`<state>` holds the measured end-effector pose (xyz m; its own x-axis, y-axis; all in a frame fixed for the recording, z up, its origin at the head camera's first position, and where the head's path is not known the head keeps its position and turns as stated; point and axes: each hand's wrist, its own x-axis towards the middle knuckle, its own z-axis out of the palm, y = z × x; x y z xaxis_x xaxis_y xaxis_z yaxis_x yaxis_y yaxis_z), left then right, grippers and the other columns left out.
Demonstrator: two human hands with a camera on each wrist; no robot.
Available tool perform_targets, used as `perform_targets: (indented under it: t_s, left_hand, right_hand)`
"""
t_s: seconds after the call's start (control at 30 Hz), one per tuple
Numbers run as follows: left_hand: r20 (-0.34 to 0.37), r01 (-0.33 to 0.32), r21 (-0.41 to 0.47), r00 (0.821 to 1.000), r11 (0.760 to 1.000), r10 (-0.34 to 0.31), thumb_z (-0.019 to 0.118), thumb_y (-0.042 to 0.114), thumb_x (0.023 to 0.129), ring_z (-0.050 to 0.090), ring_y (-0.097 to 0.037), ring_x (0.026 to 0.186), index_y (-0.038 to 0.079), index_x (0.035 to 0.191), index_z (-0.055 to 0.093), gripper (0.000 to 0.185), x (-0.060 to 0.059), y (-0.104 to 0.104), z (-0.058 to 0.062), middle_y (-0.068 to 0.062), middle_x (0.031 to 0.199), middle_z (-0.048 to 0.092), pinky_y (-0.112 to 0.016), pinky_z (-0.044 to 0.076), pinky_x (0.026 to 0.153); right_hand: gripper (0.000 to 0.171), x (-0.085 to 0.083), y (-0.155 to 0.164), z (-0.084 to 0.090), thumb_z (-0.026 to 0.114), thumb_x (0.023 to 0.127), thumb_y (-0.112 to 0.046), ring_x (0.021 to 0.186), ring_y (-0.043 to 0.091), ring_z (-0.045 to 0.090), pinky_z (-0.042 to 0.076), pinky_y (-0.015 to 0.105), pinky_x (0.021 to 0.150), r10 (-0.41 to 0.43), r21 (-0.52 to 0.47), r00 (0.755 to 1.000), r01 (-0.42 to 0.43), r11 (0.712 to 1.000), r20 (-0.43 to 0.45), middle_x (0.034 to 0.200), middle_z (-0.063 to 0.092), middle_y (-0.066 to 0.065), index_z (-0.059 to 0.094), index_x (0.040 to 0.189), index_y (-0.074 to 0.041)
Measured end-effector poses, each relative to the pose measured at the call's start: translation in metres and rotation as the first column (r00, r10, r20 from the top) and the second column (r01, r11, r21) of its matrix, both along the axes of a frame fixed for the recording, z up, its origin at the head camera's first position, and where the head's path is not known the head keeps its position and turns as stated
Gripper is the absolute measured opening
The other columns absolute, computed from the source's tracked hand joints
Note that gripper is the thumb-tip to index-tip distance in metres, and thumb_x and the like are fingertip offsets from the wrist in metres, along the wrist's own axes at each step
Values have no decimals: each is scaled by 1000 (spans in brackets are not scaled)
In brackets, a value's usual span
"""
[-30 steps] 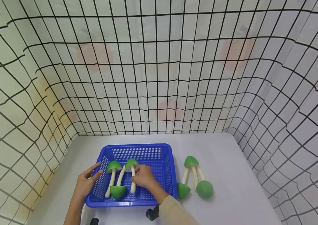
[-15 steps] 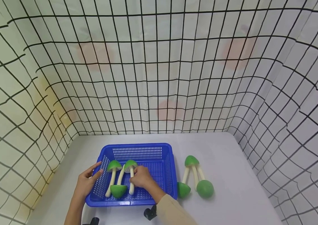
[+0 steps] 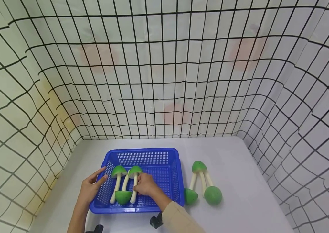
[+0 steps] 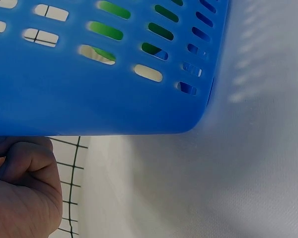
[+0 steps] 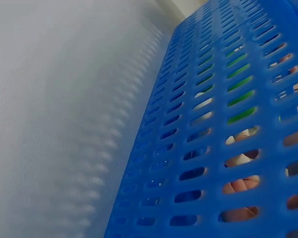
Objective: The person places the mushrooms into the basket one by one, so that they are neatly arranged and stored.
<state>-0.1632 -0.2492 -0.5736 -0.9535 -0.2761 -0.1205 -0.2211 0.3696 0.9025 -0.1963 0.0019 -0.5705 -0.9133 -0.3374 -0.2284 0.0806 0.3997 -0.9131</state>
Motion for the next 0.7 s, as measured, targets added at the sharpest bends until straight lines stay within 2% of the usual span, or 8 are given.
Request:
perform_targets:
  t_s: [0.3,0.6,0.7]
  left_hand:
    - [-7,-10,-12,1000,1000,10,70,39,98,56,-24,91,23,145,61,51,0,1,1,-10,99,53,-24,52,67]
    - [-4,-5,2,1000,1000,5,71,41,97,54,-23,93,23,145,61,53,1,0,1,-10,98,51,-25,52,68]
    - [-5,-7,-3,1000,1000,7,71,40,98,53,-23,93,23,145,61,51,1,1,1,-9,97,50,-25,50,67]
  right_hand:
    - [37,-2,1,-4,77,84,5,64,20,68,60,35,57,22,45,999,-21,999,-36,89,66,13,60,116,11]
    - [35,2,5,1,76,85,3,68,34,73,59,35,56,37,85,998,-33,996,-49,88,71,15,64,114,15]
    - [33,3,8,1,77,86,0,70,35,73,58,33,57,41,101,998,-36,994,-51,87,71,14,65,113,15]
